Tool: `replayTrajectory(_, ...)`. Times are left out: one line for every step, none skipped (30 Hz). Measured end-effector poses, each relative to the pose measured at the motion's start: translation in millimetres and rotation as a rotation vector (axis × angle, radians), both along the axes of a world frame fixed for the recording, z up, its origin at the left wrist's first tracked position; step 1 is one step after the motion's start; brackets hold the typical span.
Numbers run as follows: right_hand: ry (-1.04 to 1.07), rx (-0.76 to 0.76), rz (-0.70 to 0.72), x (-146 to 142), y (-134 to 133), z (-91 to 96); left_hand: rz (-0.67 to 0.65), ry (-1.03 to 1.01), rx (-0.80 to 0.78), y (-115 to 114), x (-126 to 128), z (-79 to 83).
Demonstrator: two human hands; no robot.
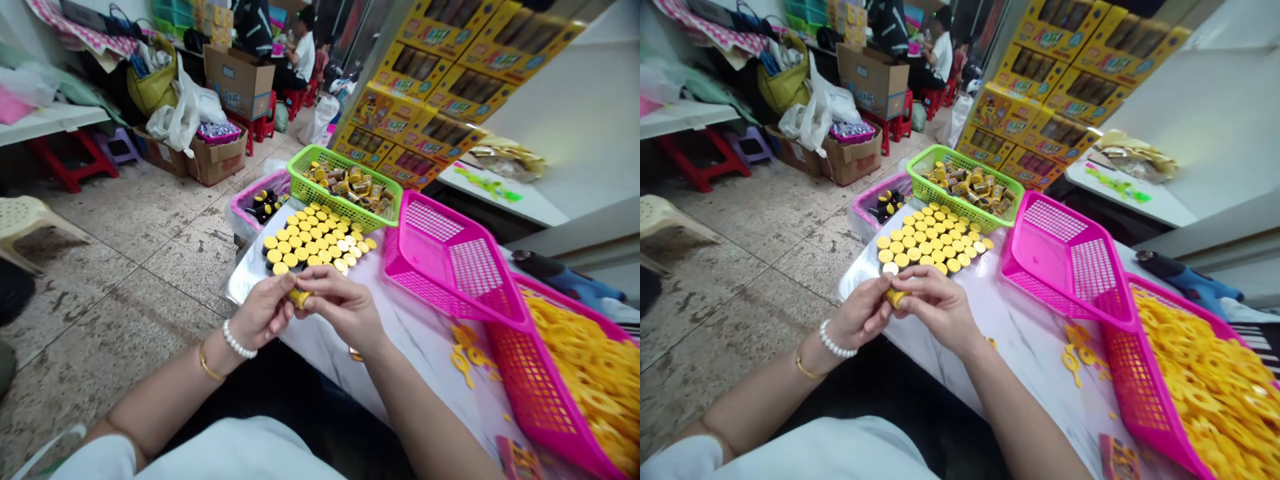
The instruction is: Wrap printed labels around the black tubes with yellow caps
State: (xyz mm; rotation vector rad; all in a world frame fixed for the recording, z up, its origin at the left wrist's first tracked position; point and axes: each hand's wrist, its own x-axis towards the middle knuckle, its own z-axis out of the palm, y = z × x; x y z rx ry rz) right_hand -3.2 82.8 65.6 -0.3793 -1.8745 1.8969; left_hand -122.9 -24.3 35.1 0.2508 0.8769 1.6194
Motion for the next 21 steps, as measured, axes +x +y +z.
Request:
replayTrajectory(-0.003, -0.001, -0.002, 5, -6, 1.5, -0.020, -0.021, 0.015, -3, 4, -1.9)
replayTrajectory(-0.008, 0.000, -0.002, 10, -11, 2.3, -0.052, -0.040, 0.025, -5, 8, -3.6)
replayTrajectory(-0.013, 0.010, -0.009, 16, -13, 2.5, -0.068, -0.048, 0.029, -8, 12, -5.1)
replayTrajectory(-0.019, 0.035, -0.037, 22, -10, 2.3, -0.081, -0.048, 0.034, -10, 15, -6.5)
replayTrajectory(-0.024, 0.083, -0.101, 29, -3, 2.2, -0.080, -0.040, 0.033, -11, 18, -7.7)
replayTrajectory(-0.022, 0.143, -0.196, 36, 10, 3.0, -0.087, -0.023, 0.025, -12, 19, -9.0)
replayTrajectory(-0.005, 0.205, -0.312, 43, 28, 5.3, -0.090, -0.002, 0.013, -13, 19, -10.4)
replayTrajectory(0.017, 0.275, -0.447, 51, 48, 9.4, -0.097, 0.022, 0.003, -13, 19, -11.8)
replayTrajectory(0.031, 0.331, -0.552, 59, 70, 15.1, -0.099, 0.049, -0.013, -14, 18, -13.3)
replayTrajectory(0.036, 0.382, -0.631, 66, 91, 21.7, -0.098, 0.077, -0.031, -15, 16, -14.9)
replayTrajectory(-0.017, 0.479, -0.694, 74, 109, 27.9, -0.091, 0.105, -0.049, -17, 15, -16.4)
replayTrajectory(-0.110, 0.595, -0.741, 81, 121, 32.7, -0.079, 0.132, -0.070, -21, 13, -17.9)
replayTrajectory(-0.200, 0.719, -0.791, 87, 127, 35.2, -0.065, 0.158, -0.088, -25, 12, -19.2)
replayTrajectory(-0.266, 0.838, -0.834, 92, 128, 35.0, -0.047, 0.184, -0.104, -30, 11, -20.4)
replayTrajectory(-0.309, 0.934, -0.853, 97, 122, 32.1, -0.029, 0.209, -0.119, -36, 10, -21.3)
replayTrajectory(-0.331, 0.998, -0.843, 101, 113, 26.8, -0.009, 0.233, -0.131, -41, 10, -22.0)
replayTrajectory(-0.345, 1.023, -0.802, 105, 101, 19.6, 0.011, 0.255, -0.144, -46, 9, -22.3)
replayTrajectory(-0.368, 1.011, -0.732, 109, 88, 10.8, 0.024, 0.272, -0.156, -49, 9, -22.2)
replayTrajectory(-0.405, 0.968, -0.654, 113, 75, 0.8, 0.027, 0.286, -0.167, -52, 9, -21.8)
replayTrajectory(-0.450, 0.904, -0.584, 117, 63, -10.0, 0.019, 0.297, -0.177, -54, 9, -20.9)
replayTrajectory(-0.491, 0.833, -0.533, 120, 53, -21.1, 0.006, 0.306, -0.184, -55, 10, -19.6)
